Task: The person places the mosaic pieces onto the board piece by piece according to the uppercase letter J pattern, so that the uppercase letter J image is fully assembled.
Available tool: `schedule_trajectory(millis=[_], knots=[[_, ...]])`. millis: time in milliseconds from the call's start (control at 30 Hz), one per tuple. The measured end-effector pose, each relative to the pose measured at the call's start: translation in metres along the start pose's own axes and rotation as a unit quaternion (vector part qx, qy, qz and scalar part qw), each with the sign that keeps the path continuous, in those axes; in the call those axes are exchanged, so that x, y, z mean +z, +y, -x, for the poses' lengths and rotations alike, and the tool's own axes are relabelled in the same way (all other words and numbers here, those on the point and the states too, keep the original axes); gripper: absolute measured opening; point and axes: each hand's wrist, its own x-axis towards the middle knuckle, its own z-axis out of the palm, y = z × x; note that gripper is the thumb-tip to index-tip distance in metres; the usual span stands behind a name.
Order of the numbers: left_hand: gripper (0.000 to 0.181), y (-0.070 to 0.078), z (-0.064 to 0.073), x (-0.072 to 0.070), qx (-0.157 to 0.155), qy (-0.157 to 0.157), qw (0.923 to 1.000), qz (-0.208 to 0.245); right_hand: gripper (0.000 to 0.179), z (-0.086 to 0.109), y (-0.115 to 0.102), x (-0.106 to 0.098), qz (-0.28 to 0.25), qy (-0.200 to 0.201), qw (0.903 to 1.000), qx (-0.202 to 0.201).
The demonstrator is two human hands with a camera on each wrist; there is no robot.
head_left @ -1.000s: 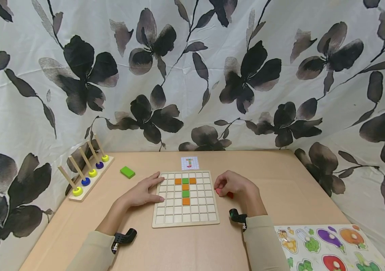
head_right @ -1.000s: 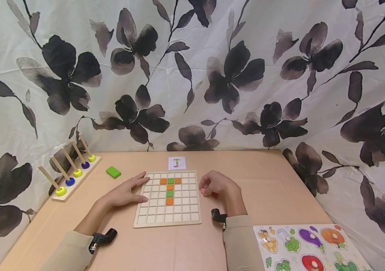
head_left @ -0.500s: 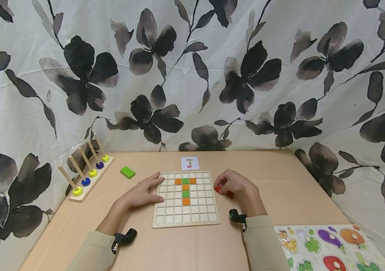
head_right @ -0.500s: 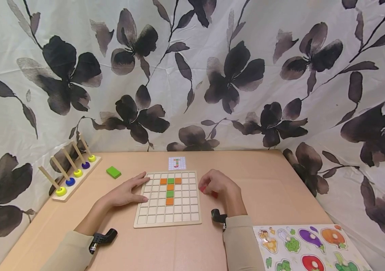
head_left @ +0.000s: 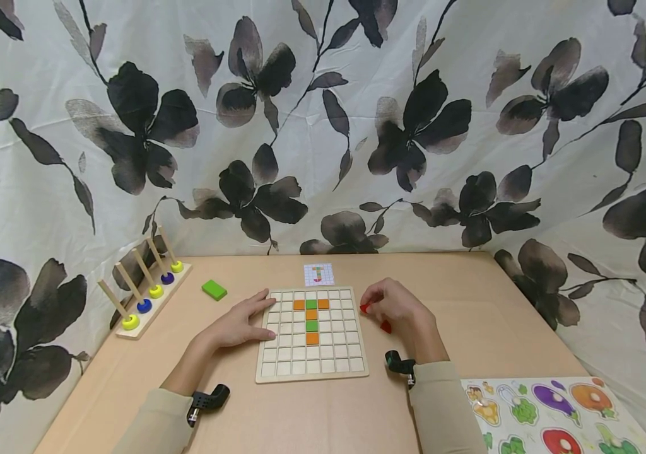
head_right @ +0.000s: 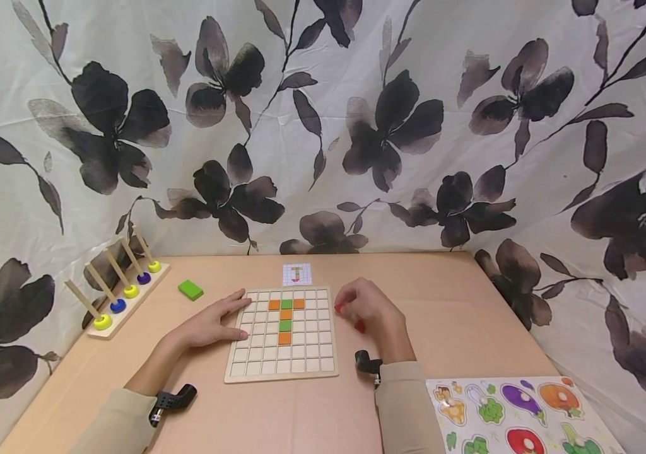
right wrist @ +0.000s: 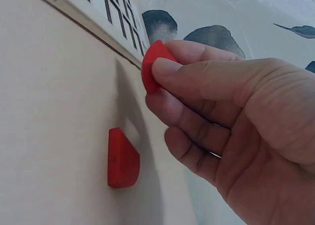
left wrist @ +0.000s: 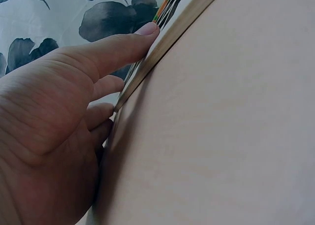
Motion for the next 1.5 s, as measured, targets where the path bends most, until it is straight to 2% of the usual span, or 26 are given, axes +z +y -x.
schedule_trajectory(millis=[100,300,533,867,1167,1300,1500], knots=[[0.09,0.0,0.0,0.0,0.0,-0.001,1.0,0.0,0.016,0.0,-0.002,0.0,-0.001,0.008,0.9999,-0.008],[0.09,0.0,0.0,0.0,0.001,0.0,1.0,0.001,0.012,-0.001,-0.007,0.001,0.002,-0.001,0.9994,-0.034],[0.09,0.0,0.0,0.0,0.0,0.0,1.0,0.003,0.016,-0.004,-0.013,0.005,0.021,0.004,0.9972,-0.072],[0.089,0.001,0.0,0.0,0.0,0.002,1.0,-0.004,0.018,-0.006,-0.023,0.015,0.048,0.018,0.9963,-0.07],[0.089,0.001,0.001,-0.001,0.004,0.002,0.9999,-0.01,0.016,-0.007,-0.035,0.023,0.042,0.01,0.9958,-0.081],[0.089,0.001,0.001,-0.001,0.004,0.001,0.9999,-0.01,0.016,-0.007,-0.042,0.028,0.043,-0.004,0.9953,-0.087],[0.089,0.001,0.0,-0.001,-0.007,-0.003,1.0,0.0,0.017,-0.01,-0.051,0.038,0.038,-0.051,0.9922,-0.108]])
